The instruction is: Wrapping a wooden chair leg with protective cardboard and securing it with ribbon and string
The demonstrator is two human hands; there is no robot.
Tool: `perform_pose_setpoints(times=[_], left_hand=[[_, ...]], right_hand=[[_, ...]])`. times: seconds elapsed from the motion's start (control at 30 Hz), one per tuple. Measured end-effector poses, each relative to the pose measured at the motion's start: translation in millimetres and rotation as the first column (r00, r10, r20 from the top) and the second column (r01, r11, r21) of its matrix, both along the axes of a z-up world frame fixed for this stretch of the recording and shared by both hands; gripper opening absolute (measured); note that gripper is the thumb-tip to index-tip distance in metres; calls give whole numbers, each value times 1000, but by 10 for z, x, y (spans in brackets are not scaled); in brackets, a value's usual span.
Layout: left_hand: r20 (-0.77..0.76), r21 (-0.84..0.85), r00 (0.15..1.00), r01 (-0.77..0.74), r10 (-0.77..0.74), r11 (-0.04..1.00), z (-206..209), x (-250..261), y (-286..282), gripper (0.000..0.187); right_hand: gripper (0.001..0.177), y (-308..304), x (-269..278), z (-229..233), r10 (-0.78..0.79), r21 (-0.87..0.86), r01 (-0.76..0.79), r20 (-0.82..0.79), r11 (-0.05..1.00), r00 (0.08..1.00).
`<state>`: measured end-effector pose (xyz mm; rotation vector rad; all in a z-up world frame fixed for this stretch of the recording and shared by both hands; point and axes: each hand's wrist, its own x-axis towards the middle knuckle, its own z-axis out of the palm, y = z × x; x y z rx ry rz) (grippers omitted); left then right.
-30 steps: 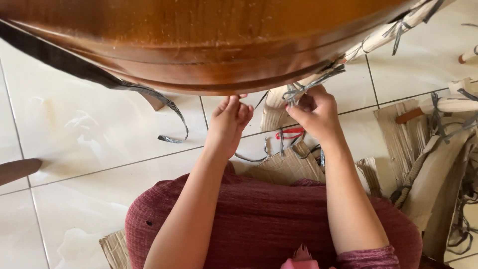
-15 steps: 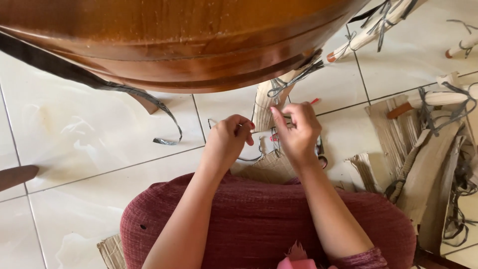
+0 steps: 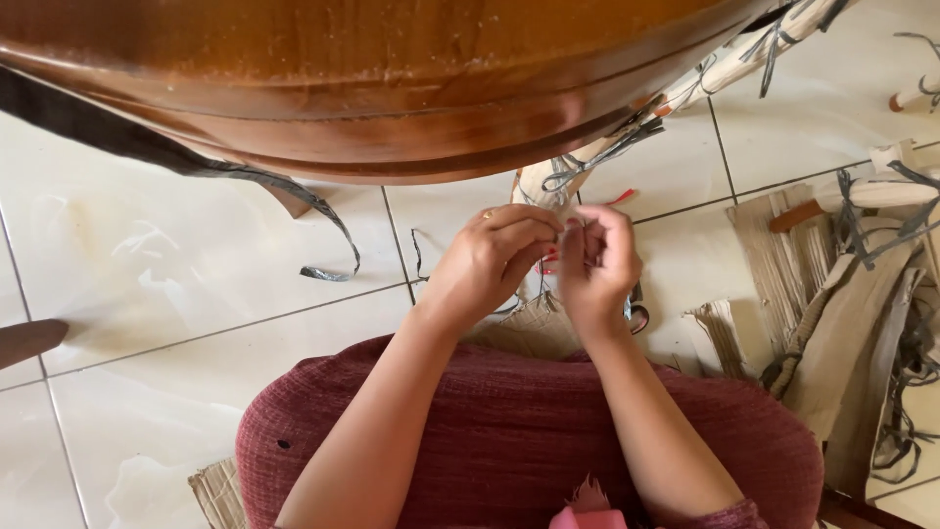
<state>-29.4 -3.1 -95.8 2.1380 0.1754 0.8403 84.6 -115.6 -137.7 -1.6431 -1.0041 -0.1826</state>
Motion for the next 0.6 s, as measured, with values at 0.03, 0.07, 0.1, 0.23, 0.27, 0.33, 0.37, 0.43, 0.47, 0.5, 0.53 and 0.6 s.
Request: perform_pose_setpoints(times=[0.03,0.07,0.1,0.23,0.27,0.33,0.37,0.43,0.47,0.5,0.53,0.6], left_hand=[[7,-18,999,-35,35,999,-76,48,-4,9],[14,-36,998,-68,69,997,-156,100,-7,8],[15,-38,998,-65,66,997,-239,165,-27,8],[57,-66,992,-106,110,992,-455,309,-96,12],[62,-58,991,-113,117,992,-469,328,-98,14],[56,-26,989,-133,134,991,-478,352,-99,14],[52,6,987,-155,155,988,-485,357,-101,14],[68,49,985,-160,157,986,-466,387,-98,14],[84,94,984,-167,159,982,-455,392,-100,15],[82,92,984,-168,161,981,-461,391,-99,15],[107,102,981,-174,163,980,-462,394,-96,12],[132,113,978,-178,163,977,-461,404,-91,10]], right_hand=[[23,-23,9,-9,-56,-10,55,-83,998,995],[24,-45,20,-20,-113,-25,110,-165,994,980],[24,-74,24,-14,-117,-27,114,-164,993,980],[18,-188,29,73,-145,-191,40,-572,981,807],[11,-205,38,119,-211,-303,11,-637,953,741],[9,-276,57,225,-219,-346,-12,-619,938,754],[8,-312,62,277,-223,-389,-37,-599,920,769],[5,-368,110,333,-90,-353,-60,-394,934,914],[4,-398,127,361,47,-322,-96,-156,942,987],[4,-396,111,374,48,-324,-98,-158,941,986],[3,-395,96,390,104,-310,-131,-102,942,989],[4,-394,92,426,157,-295,-162,-43,942,987]])
